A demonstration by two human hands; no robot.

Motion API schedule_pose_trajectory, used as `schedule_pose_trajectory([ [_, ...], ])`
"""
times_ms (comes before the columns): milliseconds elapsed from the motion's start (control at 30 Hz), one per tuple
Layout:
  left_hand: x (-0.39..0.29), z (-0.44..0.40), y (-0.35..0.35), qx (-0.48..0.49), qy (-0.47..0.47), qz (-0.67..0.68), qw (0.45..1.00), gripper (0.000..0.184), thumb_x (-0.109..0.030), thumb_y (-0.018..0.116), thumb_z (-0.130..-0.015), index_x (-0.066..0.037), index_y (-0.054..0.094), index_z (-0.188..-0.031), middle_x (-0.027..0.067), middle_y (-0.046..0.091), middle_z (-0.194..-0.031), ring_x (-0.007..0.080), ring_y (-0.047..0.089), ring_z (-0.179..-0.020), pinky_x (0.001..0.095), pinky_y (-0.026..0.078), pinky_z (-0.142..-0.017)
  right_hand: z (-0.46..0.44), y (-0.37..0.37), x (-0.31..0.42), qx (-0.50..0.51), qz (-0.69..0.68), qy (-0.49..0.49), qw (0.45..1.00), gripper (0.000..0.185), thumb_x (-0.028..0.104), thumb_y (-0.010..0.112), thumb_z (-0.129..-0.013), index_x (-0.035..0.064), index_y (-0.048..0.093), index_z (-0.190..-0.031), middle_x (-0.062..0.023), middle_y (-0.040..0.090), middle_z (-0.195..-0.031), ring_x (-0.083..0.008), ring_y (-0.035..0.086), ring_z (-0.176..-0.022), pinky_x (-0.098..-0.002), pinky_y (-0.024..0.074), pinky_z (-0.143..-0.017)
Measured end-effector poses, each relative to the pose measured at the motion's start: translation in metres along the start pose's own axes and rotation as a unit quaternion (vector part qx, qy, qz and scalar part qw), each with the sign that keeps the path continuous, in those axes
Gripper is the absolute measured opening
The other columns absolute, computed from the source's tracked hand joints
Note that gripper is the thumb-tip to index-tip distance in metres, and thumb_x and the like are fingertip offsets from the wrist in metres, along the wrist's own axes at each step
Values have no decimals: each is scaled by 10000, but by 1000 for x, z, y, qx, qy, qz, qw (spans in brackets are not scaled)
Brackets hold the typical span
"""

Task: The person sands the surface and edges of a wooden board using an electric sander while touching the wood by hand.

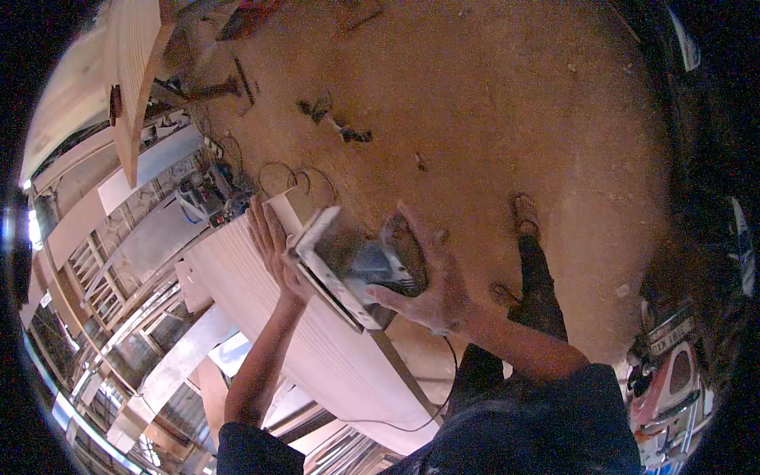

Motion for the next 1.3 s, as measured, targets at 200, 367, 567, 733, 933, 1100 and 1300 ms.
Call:
schedule_pose_trajectory([
  [200,20,19,12,-4,74,-40,996,748,-492,315,-1017,30,294,-1553,266,215,-1633,447,139,-1530,546,68,-1234,-92,7,40,-9,-41,-66,997,1089,327,876,-787,86,185,-1595,-201,529,-1396,-277,615,-1201,-393,493,-1063],
  [367,20,9,11,-33,67,1,997,741,-500,243,-1039,30,281,-1556,255,209,-1638,440,126,-1533,543,64,-1232,-135,5,48,-46,11,-89,995,1087,429,875,-762,60,251,-1571,-213,629,-1283,-301,663,-1143,-404,495,-1060],
  [567,41,14,18,-26,88,-64,994,670,-436,234,-1060,21,324,-1542,246,239,-1630,433,155,-1528,516,68,-1239,-102,6,35,-64,9,-125,990,1038,376,896,-711,-14,355,-1508,-248,604,-1333,-333,598,-1245,-398,453,-1087],
  [733,63,14,26,-59,147,-93,983,618,-386,245,-1068,-2,352,-1541,202,259,-1638,400,173,-1532,497,95,-1241,-25,8,8,-5,19,-78,997,1133,418,889,-738,66,221,-1583,-209,587,-1357,-321,592,-1258,-450,439,-1102],
  [933,24,-8,10,-78,30,-3,996,574,-349,289,-1074,-19,377,-1536,167,299,-1629,371,209,-1523,459,134,-1242,96,3,-18,58,52,-62,995,1183,324,909,-724,64,157,-1599,-218,318,-1577,-321,354,-1456,-444,359,-1155],
  [1100,30,-11,10,-86,41,28,995,557,-303,314,-1067,26,398,-1509,198,304,-1619,352,223,-1521,436,156,-1239,206,8,-70,104,-8,-4,995,1225,317,907,-694,69,123,-1603,-288,491,-1428,-434,541,-1291,-476,441,-1091],
  [1300,50,-13,16,-91,-28,110,989,555,-284,312,-1065,42,382,-1510,223,298,-1613,332,218,-1525,407,160,-1241,323,11,-127,117,70,-105,985,1295,331,938,-674,54,72,-1596,-219,611,-1083,-337,679,-902,-450,564,-706],
])
Point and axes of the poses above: each hand's wrist, its own z-axis away from the middle knuckle, its own y-axis out of the palm, x = y × z, the point moved 5 cm from there along -z, towards the middle knuckle
